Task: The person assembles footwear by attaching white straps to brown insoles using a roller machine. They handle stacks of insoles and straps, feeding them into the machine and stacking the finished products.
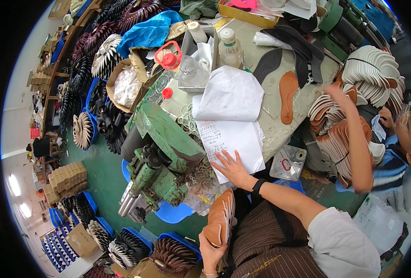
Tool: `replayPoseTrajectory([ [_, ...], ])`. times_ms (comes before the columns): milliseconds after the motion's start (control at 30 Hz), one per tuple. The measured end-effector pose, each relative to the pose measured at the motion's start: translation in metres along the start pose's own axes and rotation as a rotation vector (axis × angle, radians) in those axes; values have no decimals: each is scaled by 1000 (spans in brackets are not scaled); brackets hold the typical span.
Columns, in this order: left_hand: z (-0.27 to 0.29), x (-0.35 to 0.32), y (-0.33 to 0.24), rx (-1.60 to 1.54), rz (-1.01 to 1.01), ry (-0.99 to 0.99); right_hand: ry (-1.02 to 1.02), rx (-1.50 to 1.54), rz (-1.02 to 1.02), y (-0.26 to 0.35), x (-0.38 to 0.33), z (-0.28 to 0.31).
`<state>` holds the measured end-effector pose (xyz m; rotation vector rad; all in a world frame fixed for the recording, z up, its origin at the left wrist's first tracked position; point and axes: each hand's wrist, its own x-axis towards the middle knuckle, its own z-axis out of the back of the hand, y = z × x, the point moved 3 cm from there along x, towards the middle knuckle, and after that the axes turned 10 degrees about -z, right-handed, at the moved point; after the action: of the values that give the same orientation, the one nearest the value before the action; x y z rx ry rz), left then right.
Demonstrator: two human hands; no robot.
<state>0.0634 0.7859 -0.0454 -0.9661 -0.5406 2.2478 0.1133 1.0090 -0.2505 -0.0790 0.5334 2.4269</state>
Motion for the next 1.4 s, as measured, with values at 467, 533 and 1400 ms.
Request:
replayPoseTrajectory([
  [467,11,2,-19,-41,-31,5,30,53,4,-1,0,10],
  [533,15,2,-22,-79,-26,14,13,130,8,-2,1,21],
  [1400,-29,108,-93,-718,-151,19,-313,1326,-803,-241,-26,54],
])
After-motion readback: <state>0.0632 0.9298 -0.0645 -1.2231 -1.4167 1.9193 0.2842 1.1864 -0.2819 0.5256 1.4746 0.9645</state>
